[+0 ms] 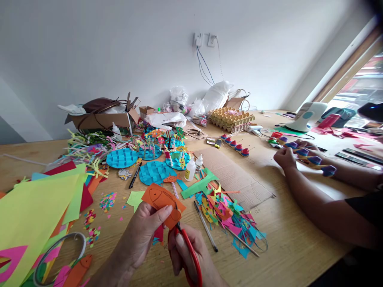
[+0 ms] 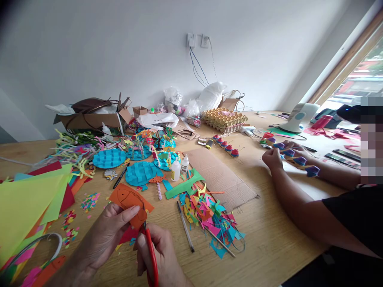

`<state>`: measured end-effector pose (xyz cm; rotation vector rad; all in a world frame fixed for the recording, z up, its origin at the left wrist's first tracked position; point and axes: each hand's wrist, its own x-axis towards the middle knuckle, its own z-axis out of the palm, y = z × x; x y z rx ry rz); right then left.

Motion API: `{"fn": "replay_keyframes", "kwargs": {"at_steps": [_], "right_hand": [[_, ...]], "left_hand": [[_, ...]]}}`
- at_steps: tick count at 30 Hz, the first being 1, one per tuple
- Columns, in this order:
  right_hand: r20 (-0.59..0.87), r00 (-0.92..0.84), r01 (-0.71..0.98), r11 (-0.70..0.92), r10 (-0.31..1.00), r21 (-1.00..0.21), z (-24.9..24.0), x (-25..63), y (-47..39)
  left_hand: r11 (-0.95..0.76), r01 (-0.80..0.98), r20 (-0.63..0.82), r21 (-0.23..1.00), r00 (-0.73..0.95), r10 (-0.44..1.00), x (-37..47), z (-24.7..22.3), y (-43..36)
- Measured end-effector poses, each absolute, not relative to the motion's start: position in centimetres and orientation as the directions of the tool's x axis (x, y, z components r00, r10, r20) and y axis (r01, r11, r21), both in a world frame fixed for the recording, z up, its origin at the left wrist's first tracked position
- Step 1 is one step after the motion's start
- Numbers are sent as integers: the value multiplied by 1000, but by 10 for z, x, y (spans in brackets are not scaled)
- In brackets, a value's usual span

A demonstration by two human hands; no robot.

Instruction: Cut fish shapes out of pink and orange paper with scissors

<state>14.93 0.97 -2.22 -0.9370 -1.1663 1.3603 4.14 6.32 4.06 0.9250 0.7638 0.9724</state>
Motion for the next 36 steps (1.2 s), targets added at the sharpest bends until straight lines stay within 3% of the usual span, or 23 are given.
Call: {"fn": "replay_keyframes", "kwargs": {"at_steps": [4, 9, 15, 21, 30, 36], "right_hand": [[66, -151, -241, 28, 986, -970, -21, 156, 10], [43, -209, -227, -5, 977, -974, -18, 163, 12], [69, -214, -254, 13, 974, -967, -13, 168, 16], [-29, -276, -203, -87, 961, -975, -12, 172, 16], [-69, -357, -167, -137, 932, -976, -17, 172, 15], [-56, -388, -157, -125, 920, -980, -20, 173, 16]], "left_hand": [[304, -355, -130, 884, 437, 890, 33, 47, 66], [267, -389, -135, 882, 334, 933, 22, 51, 76], [192, -116, -136, 975, 376, 916, 13, 51, 81], [86, 150, -154, 985, 530, 834, 3, 56, 86], [21, 250, -187, 968, 665, 723, 0, 51, 83], [-22, 274, -163, 961, 633, 757, 6, 53, 83]]}}
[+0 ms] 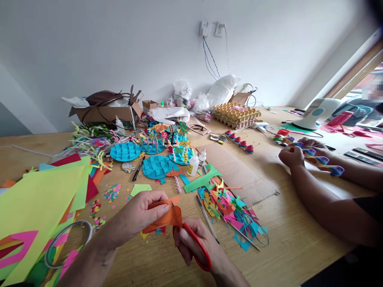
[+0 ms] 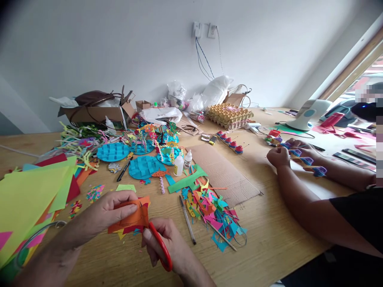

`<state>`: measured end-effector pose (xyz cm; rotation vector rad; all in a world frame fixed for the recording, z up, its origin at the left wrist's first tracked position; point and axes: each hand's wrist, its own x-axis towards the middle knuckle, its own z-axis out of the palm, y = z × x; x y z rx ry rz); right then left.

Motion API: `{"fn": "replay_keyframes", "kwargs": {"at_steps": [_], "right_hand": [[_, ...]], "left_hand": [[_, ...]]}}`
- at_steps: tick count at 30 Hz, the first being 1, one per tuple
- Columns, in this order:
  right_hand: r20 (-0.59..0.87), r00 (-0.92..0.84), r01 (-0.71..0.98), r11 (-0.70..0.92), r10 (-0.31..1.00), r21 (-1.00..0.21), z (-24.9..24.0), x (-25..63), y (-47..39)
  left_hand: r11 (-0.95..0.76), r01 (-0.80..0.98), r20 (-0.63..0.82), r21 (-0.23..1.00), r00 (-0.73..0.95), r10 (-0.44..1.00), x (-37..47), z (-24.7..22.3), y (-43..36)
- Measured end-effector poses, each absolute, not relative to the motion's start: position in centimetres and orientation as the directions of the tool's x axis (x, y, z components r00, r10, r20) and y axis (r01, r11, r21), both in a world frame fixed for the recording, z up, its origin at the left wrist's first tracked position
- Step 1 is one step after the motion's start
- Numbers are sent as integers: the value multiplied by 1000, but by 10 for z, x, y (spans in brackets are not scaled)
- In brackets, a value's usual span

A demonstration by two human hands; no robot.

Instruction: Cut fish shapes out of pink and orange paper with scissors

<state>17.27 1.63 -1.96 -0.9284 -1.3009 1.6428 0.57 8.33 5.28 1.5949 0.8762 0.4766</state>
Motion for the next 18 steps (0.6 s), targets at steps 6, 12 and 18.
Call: {"fn": "replay_keyframes", "kwargs": {"at_steps": [6, 12, 18], "right_hand": [[-53, -403, -184, -138, 914, -973, -20, 172, 16], [-75, -381, -192, -158, 921, -969, -23, 169, 16], [-70, -353, -178, -140, 933, -974, -23, 166, 16]], "left_hand": [[-7, 269, -162, 963, 604, 781, 10, 51, 84], [-1, 263, -160, 965, 589, 792, 12, 50, 83], [42, 234, -175, 971, 582, 794, 15, 51, 82]]}}
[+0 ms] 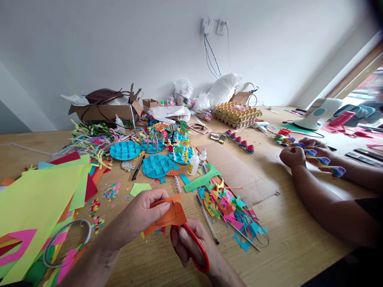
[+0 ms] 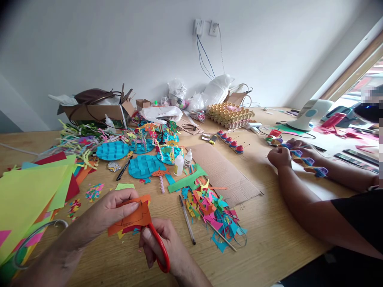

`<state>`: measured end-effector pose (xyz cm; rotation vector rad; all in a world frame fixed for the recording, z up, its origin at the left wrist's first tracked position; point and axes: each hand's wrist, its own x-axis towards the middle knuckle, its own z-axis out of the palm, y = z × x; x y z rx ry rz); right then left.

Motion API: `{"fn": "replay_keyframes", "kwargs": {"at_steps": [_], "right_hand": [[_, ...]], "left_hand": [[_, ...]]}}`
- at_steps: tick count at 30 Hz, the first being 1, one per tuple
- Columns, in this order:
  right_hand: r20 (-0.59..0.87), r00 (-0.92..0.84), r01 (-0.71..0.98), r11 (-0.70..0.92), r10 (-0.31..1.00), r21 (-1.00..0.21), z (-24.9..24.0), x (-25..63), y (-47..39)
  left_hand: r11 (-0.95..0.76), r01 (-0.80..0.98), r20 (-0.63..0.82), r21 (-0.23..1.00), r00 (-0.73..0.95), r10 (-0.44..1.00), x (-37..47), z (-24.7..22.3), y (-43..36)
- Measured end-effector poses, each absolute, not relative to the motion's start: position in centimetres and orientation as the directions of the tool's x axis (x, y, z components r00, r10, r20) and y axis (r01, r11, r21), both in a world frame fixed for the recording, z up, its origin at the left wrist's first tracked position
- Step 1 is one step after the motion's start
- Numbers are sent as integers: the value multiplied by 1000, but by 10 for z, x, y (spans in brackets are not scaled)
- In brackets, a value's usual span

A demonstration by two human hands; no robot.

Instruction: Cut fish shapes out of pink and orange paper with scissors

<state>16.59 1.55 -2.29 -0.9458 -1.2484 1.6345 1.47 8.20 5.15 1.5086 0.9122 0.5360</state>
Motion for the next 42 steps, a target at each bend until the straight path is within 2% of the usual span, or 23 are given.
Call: {"fn": "replay_keyframes", "kwargs": {"at_steps": [5, 16, 25, 35, 42], "right_hand": [[-27, -338, -191, -96, 941, -977, -22, 165, 16], [18, -329, -206, -53, 944, -977, -33, 167, 15], [-10, -278, -84, -35, 960, -996, -30, 169, 14], [-21, -238, -32, -29, 971, -999, -35, 168, 13], [42, -234, -97, 20, 971, -995, -37, 167, 12]], "left_hand": [[91, 215, -205, 972, 600, 774, 15, 50, 80], [65, 224, -192, 972, 610, 769, 15, 50, 79], [33, 245, -180, 969, 609, 772, 15, 46, 82], [33, 244, -177, 969, 597, 783, 17, 44, 81], [66, 219, -189, 974, 610, 770, 19, 48, 80]]}}
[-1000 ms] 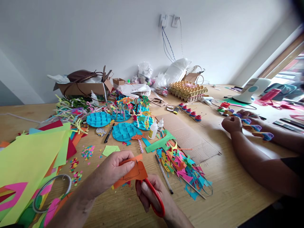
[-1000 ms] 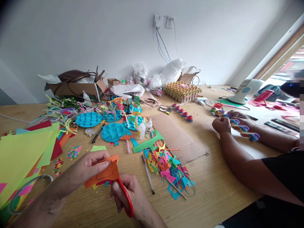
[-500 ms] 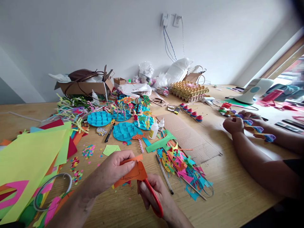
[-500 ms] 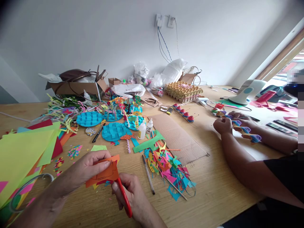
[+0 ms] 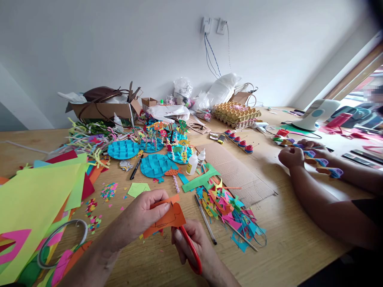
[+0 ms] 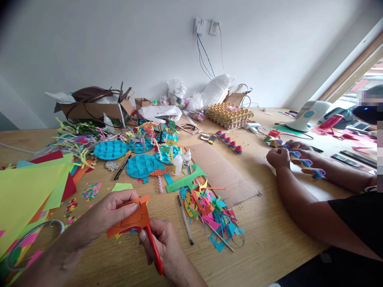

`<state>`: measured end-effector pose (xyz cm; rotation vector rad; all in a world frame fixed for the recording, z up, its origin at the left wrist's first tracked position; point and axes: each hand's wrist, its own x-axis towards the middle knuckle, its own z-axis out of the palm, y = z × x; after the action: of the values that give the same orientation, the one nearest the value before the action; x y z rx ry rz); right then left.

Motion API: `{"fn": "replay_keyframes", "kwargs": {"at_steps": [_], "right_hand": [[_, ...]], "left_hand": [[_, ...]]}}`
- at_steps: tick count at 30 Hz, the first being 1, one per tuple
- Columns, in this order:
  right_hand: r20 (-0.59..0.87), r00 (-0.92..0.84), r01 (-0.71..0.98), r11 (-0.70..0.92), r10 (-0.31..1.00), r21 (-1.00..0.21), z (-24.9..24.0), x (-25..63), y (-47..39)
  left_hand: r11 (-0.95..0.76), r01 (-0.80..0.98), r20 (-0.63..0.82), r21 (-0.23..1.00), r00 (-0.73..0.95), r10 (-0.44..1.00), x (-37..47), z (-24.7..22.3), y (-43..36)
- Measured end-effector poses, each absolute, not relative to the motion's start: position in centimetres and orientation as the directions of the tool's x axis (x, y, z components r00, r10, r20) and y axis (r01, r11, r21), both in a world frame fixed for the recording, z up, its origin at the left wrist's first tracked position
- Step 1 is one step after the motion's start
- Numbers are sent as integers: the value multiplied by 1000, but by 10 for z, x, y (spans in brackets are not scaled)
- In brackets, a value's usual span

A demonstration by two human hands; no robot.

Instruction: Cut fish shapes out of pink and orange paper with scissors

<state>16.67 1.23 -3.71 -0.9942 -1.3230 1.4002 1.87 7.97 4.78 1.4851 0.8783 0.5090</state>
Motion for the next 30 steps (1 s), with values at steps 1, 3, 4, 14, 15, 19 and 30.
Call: {"fn": "replay_keyframes", "kwargs": {"at_steps": [1, 3, 4, 14, 15, 19, 30], "right_hand": [[45, -229, -104, 22, 972, -994, -37, 166, 12], [44, -239, -124, 14, 970, -992, -37, 165, 12], [41, -242, -134, 9, 970, -991, -36, 164, 12], [19, -256, -61, 3, 966, -998, -38, 170, 13], [14, -261, -54, 0, 965, -999, -38, 171, 13], [15, -297, -58, -2, 955, -998, -35, 174, 14], [40, -330, 212, 115, 943, -970, -18, 182, 13]], "left_hand": [[68, 216, -190, 974, 613, 767, 19, 48, 80], [70, 216, -192, 974, 621, 760, 19, 47, 79], [67, 215, -190, 974, 623, 759, 19, 46, 79], [49, 243, -201, 969, 653, 730, 16, 43, 81], [47, 243, -200, 969, 658, 726, 16, 43, 82], [38, 253, -203, 967, 669, 715, 14, 44, 83], [7, 321, -235, 947, 677, 698, 7, 48, 87]]}}
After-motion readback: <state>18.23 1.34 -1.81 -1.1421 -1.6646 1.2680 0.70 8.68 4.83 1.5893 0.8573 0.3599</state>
